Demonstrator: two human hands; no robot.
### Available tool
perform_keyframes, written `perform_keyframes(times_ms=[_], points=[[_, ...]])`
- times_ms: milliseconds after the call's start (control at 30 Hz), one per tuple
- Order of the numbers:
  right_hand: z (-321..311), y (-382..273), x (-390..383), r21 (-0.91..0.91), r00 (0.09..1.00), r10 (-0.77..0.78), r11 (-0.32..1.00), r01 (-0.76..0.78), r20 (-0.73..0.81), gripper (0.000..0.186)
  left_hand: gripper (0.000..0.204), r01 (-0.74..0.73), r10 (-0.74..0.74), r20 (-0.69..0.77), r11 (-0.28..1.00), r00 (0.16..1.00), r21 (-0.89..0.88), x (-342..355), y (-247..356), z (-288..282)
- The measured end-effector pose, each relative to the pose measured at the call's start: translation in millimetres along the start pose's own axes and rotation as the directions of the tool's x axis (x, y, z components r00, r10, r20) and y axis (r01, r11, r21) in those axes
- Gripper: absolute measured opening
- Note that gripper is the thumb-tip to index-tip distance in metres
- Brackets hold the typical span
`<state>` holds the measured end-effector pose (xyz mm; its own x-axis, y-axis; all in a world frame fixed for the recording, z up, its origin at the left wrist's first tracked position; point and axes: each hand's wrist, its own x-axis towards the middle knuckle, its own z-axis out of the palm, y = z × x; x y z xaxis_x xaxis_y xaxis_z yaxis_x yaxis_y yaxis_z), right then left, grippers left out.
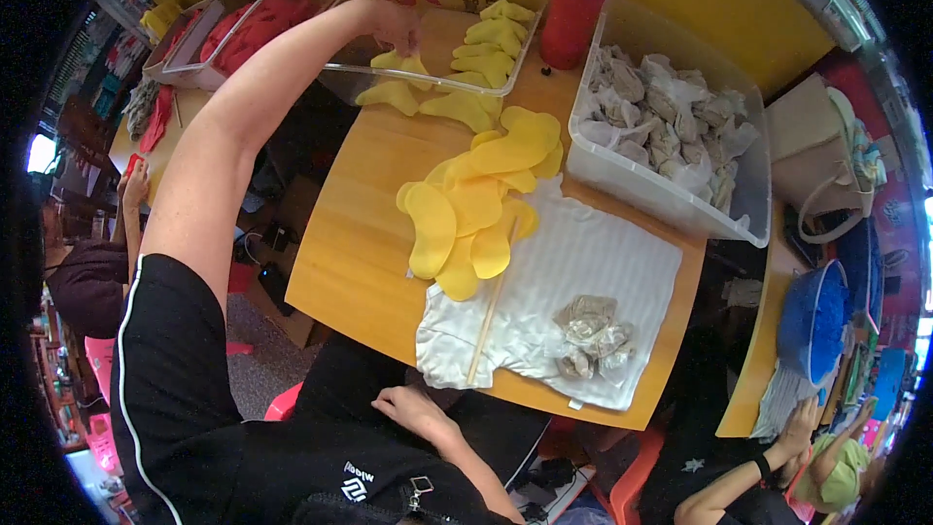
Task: Folding and assembling yellow leather pieces to create a craft item.
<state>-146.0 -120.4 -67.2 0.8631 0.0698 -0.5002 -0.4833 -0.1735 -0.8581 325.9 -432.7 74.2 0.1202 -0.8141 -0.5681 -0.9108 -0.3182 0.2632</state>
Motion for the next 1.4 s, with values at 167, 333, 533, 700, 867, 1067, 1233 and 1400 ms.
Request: perform_keyframes(times_ms=[167,333,533,700,867,1067,1233,1400], points=[[-5,-3,-3,0.046,1.000,-0.014,0.999,0.014,-0.001,0.031,0.026,0.131,-0.075,0.266,0.971,0.961,-0.200,24,8,7],[2,8,-4,0.053,0.995,-0.078,0.995,0.081,-0.066,0.030,0.025,0.167,-0.151,0.265,0.985,0.952,-0.039,19,28,17],[4,0,-4,0.011,0.997,-0.069,0.998,0.069,-0.046,0.028,0.026,0.174,-0.145,0.206,0.976,0.968,-0.133,9,-5,26],[11,5,-4,-0.042,0.991,-0.072,0.997,0.068,-0.114,0.027,0.031,0.208,-0.228,0.147,0.968,0.963,0.139,-7,39,19],[-14,-16,-30,-0.207,0.948,-0.296,0.941,0.267,-0.121,0.026,0.047,-0.019,0.142,-0.501,0.970,0.854,0.242,-70,29,5],[-86,-118,-83,-0.200,0.747,-0.319,0.948,0.249,-0.584,0.023,0.032,-0.582,0.269,-0.738,0.788,0.619,-0.201,-252,88,86],[-160,-108,3,-0.463,0.280,-0.369,0.710,-0.531,-0.886,0.033,0.020,-0.572,0.118,-0.590,0.454,0.798,-0.683,-355,109,218],[-175,-92,28,-0.385,0.320,-0.233,0.716,-0.583,-0.918,0.030,0.017,-0.379,-0.021,-0.381,0.063,0.924,-0.923,-391,122,342]])
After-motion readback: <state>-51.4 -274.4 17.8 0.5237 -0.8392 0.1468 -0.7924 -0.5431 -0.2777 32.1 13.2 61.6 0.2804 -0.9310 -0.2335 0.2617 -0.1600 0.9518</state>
